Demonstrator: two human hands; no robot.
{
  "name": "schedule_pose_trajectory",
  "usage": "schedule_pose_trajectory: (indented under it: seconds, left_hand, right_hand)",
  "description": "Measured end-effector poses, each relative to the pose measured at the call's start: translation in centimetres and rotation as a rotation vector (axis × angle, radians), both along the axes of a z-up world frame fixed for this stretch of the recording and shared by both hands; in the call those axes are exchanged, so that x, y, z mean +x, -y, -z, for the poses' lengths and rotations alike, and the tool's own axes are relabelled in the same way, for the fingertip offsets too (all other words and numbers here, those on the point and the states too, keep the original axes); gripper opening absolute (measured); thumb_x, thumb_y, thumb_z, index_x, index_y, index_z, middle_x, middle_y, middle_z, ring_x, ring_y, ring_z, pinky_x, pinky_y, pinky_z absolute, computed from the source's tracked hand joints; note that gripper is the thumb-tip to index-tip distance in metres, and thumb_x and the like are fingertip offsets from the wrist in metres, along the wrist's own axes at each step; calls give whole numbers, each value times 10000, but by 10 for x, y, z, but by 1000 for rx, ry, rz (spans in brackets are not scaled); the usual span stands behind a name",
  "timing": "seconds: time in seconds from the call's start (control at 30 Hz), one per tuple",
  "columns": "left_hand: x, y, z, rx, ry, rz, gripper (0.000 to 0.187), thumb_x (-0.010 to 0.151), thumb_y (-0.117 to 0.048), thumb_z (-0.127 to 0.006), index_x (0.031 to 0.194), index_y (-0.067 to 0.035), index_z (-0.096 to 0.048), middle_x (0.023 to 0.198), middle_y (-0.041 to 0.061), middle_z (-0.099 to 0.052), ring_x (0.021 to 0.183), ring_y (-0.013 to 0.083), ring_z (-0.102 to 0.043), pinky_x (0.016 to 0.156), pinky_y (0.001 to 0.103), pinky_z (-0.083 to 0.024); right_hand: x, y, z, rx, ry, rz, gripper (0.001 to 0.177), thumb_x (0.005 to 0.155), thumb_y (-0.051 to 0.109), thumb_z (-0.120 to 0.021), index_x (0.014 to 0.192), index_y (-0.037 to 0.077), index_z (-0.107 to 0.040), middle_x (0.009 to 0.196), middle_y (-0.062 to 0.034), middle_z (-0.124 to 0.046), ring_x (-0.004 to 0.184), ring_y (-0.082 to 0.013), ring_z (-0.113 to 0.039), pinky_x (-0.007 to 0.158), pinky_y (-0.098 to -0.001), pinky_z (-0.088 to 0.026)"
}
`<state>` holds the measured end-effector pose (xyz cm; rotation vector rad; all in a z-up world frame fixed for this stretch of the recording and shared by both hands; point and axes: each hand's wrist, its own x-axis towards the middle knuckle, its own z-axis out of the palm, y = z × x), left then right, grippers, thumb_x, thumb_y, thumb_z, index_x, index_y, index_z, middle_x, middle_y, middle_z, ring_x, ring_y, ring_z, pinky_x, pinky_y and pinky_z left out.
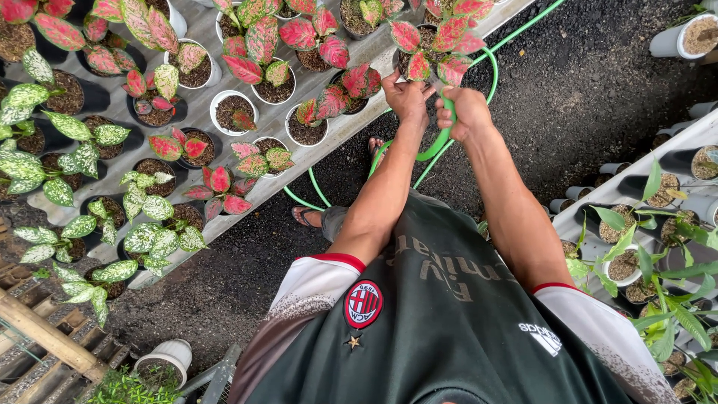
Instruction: Watering various potted plants in a nursery using a hose with a spray nozzle, including picking up pots for closer watering.
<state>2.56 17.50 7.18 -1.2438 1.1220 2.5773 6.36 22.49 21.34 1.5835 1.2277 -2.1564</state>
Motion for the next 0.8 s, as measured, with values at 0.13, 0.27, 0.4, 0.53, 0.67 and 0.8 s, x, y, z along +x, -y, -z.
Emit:
schedule_pose_trajectory:
  seconds: [0.13, 0.27, 0.4, 0.53, 0.67, 0.8]
  left_hand:
    - [-10, 16, -5, 154, -2, 46, 525, 733, 187, -492, 1173, -87, -405, 794, 212, -503, 629, 398, -630, 605, 593, -632]
    - [-25, 31, 25, 29, 60, 221, 437, 738, 37, -613, 1095, -165, -462, 675, 119, -587, 503, 289, -606, 489, 479, -560]
    - [-30, 47, 21, -19, -17, 305, 313, 697, 62, -597, 837, -186, -465, 656, 69, -614, 466, 262, -626, 408, 418, -538]
    - [-37, 62, 18, -128, 4, 370, 536, 815, 159, -609, 1316, -29, -576, 791, 105, -642, 471, 240, -632, 399, 393, -588]
    - [-47, 81, 35, -247, -77, 530, 634, 837, 130, -502, 1452, -19, -549, 803, 201, -724, 429, 200, -610, 338, 314, -507]
    - [-65, 102, 45, -241, -132, 623, 280, 851, 208, -571, 880, -43, -692, 841, 179, -738, 532, 192, -604, 351, 298, -422]
  right_hand:
    - [3, 0, -26, 92, -17, -144, 75, 1018, 52, -455, 1053, 104, -497, 707, -55, -540, 436, -103, -373, 385, -252, -220]
    - [-1, -4, -67, 187, -15, -308, 112, 1061, 64, -474, 1101, 145, -540, 714, -34, -572, 432, -98, -394, 376, -246, -251]
    - [-6, -11, -53, 246, -32, -410, 133, 1048, 104, -498, 1178, 133, -499, 725, -79, -538, 424, -117, -371, 364, -261, -231]
    - [-10, -16, -61, 216, -20, -471, 183, 1029, 67, -477, 1196, 126, -525, 773, -67, -545, 434, -91, -383, 360, -229, -247]
    - [-11, -20, -81, 301, -26, -638, 218, 1050, 111, -518, 1256, 139, -585, 757, -41, -562, 444, -83, -371, 373, -235, -243]
    - [-7, -29, -72, 304, -75, -746, 268, 1076, 122, -496, 1322, 111, -600, 760, -53, -576, 439, -105, -380, 371, -248, -262]
